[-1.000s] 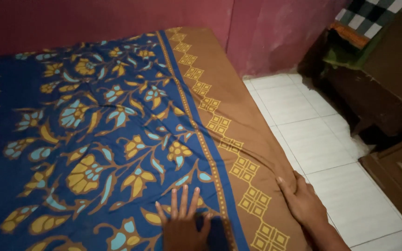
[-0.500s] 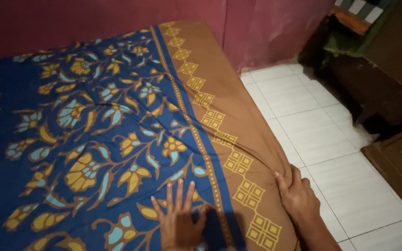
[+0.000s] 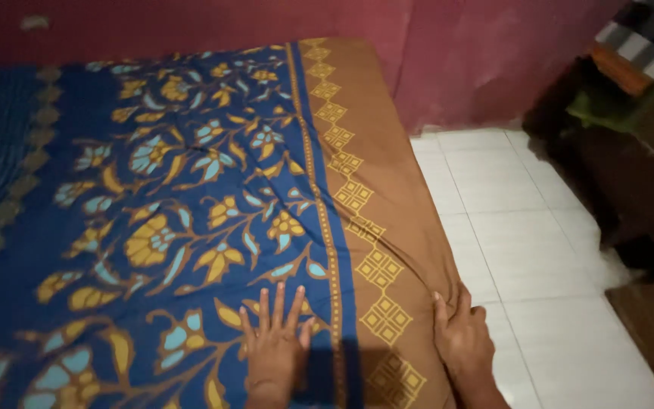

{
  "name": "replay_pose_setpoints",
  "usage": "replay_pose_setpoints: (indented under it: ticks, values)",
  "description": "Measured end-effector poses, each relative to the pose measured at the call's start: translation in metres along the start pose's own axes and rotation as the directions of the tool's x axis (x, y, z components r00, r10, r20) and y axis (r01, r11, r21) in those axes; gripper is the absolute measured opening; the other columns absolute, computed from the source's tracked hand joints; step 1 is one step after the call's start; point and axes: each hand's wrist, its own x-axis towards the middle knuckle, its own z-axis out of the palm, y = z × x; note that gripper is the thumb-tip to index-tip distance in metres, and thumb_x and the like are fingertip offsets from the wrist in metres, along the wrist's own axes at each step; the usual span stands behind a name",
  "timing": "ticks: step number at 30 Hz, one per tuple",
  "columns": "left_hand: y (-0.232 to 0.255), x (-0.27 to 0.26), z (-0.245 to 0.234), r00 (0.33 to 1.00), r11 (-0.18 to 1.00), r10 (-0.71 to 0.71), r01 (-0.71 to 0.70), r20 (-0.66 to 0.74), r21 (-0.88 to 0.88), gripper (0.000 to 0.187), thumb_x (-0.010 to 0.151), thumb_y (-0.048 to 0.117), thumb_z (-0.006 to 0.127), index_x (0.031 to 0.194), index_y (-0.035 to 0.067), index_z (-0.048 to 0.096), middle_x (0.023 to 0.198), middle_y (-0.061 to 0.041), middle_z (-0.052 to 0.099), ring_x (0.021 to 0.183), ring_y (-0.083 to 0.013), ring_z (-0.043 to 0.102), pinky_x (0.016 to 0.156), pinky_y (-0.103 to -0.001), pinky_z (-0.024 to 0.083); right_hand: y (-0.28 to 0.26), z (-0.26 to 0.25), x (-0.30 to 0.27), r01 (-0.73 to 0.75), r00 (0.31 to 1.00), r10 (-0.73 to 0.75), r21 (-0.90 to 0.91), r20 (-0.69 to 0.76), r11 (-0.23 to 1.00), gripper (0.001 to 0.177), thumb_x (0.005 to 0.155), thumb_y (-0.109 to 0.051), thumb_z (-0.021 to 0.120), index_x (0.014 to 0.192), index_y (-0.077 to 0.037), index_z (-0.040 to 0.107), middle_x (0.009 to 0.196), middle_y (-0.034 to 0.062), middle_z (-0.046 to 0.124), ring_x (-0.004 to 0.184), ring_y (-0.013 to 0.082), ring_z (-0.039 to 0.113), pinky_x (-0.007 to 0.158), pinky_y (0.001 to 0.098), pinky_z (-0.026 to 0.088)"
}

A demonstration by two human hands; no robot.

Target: Straighten and arrange items on a bed and nearby desk.

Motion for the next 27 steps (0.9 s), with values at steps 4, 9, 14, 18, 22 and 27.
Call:
replay_pose_setpoints:
  ticks: [4,9,14,18,22,27]
  values:
    - [0.019,-0.013,0.019,0.985,0.986,-0.164,0.165,-0.06,0.013,0.064,0.095,0.049,0.048,0.155,0.035,0.032,0.164,-0.004,0.027,0.152,-0.0328,0.017,0.121,-0.059,0.008,0.002,-0.004,0.002,0.042,0.999,-0.042,0.032,0.005,0.999,0.072,0.098,-0.062,0.041,0.159,-0.024,0.034,0.123,0.0293,0.057,0.109,0.0481,0.066,0.091,0.0559,0.055]
    - [0.048,-0.025,0.003,0.968,0.967,-0.25,0.25,0.003,0.052,0.068,0.099,0.052,0.038,0.159,0.026,0.021,0.168,-0.011,0.017,0.152,-0.036,0.009,0.12,-0.057,0.0,0.01,-0.005,0.005,0.086,0.996,-0.087,0.041,0.017,0.995,0.071,0.099,-0.061,0.04,0.158,-0.021,0.034,0.123,0.0305,0.056,0.108,0.0495,0.065,0.089,0.0562,0.055]
    - [0.066,-0.021,-0.035,0.897,0.93,-0.344,0.366,0.277,-0.03,0.085,0.095,0.068,0.035,0.166,0.027,0.011,0.173,-0.01,0.004,0.154,-0.032,-0.005,0.121,-0.054,-0.008,0.007,-0.006,0.008,0.121,0.993,-0.121,0.035,-0.014,0.992,0.072,0.099,-0.06,0.041,0.157,-0.019,0.036,0.123,0.0297,0.058,0.108,0.0487,0.066,0.088,0.0552,0.056]
    - [0.065,-0.016,-0.043,0.87,0.918,-0.359,0.394,0.338,-0.038,0.094,0.091,0.076,0.037,0.164,0.025,0.008,0.171,-0.011,0.0,0.154,-0.0317,-0.01,0.12,-0.054,-0.011,-0.004,-0.011,0.013,0.116,0.993,-0.116,0.041,-0.003,0.992,0.07,0.099,-0.059,0.042,0.156,-0.018,0.038,0.123,0.0294,0.057,0.106,0.0484,0.066,0.088,0.0552,0.055]
    - [0.062,-0.016,-0.049,0.853,0.908,-0.353,0.412,0.385,-0.081,0.096,0.088,0.08,0.04,0.161,0.026,0.009,0.17,-0.009,0.001,0.155,-0.0309,-0.008,0.122,-0.053,-0.01,-0.012,-0.009,0.019,0.123,0.992,-0.123,0.021,-0.002,0.992,0.069,0.101,-0.056,0.045,0.156,-0.017,0.038,0.123,0.0289,0.057,0.107,0.0468,0.066,0.088,0.0543,0.056]
    - [0.064,-0.009,-0.043,0.847,0.908,-0.369,0.416,0.383,-0.046,0.097,0.087,0.08,0.045,0.161,0.026,0.011,0.169,-0.009,0.004,0.156,-0.0311,-0.008,0.122,-0.055,-0.009,-0.012,0.003,0.036,0.316,0.935,-0.316,-0.027,-0.164,0.948,0.066,0.1,-0.045,0.051,0.158,-0.015,0.038,0.129,0.028,0.056,0.116,0.0444,0.061,0.089,0.0524,0.055]
